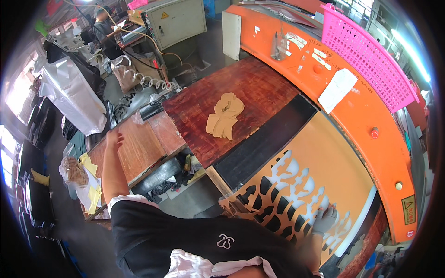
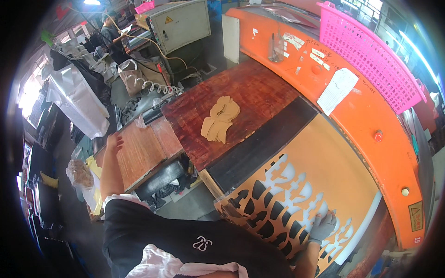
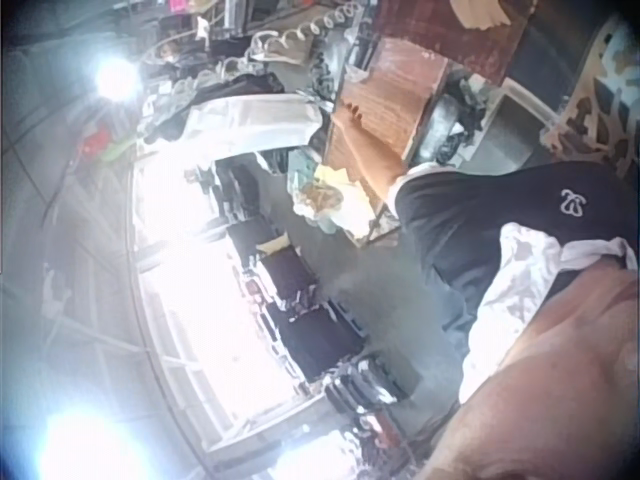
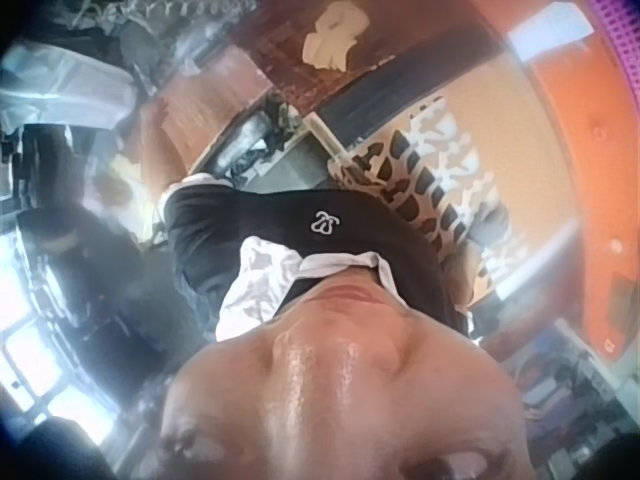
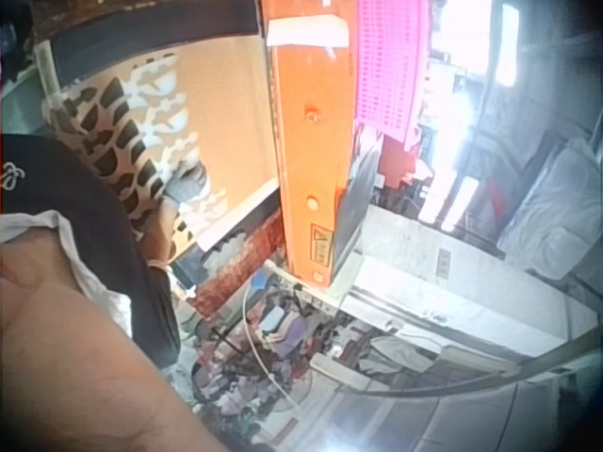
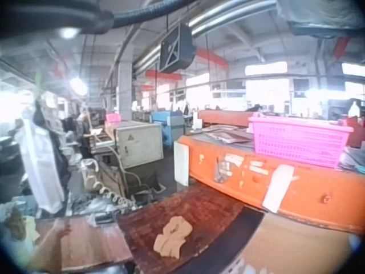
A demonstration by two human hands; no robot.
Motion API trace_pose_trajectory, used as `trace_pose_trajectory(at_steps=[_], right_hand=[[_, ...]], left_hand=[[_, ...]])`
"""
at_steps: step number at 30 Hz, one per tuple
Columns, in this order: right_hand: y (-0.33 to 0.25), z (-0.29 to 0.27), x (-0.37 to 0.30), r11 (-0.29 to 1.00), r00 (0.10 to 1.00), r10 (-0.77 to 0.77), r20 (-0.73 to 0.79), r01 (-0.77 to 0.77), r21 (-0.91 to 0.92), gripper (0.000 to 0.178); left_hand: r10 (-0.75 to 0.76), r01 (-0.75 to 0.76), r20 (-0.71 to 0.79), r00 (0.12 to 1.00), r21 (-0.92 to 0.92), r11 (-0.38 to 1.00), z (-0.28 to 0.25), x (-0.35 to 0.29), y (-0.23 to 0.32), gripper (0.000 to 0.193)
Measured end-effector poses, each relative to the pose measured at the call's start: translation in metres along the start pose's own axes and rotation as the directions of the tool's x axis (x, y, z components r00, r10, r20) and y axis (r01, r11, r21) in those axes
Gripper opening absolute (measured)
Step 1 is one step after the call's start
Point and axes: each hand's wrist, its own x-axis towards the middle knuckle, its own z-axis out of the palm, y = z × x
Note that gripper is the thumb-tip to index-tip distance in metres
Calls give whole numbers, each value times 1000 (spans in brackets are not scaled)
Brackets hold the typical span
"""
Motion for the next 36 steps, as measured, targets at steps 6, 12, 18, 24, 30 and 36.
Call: trace_pose_trajectory(at_steps=[6, 12, 18, 24, 30, 36], right_hand=[[5, 1, 0, 999, 999, -27, 25, 28, -33, 39], [14, 4, -3, 996, 997, 42, 67, -36, -82, 44], [26, -47, -22, 861, 913, 406, 25, -392, 324, 49], [85, -89, -60, 826, 858, 496, 137, -416, -381, 43], [116, -77, -69, 791, 896, 438, 73, -346, -504, 42], [117, -79, -73, 870, 933, 350, -81, -356, -341, 41]], left_hand=[[574, -672, 448, 685, 87, 735, 167, -112, 46, 36], [602, -950, 772, -204, -304, 68, 317, -334, 29, 35], [320, -795, 791, -522, -587, 155, 392, -469, -25, 54], [281, -812, 772, -569, -583, -43, 389, -470, -77, 62], [348, -832, 764, -543, -546, -98, 379, -466, -83, 62], [155, -891, 878, -454, -450, -58, 376, -477, -74, 65]])
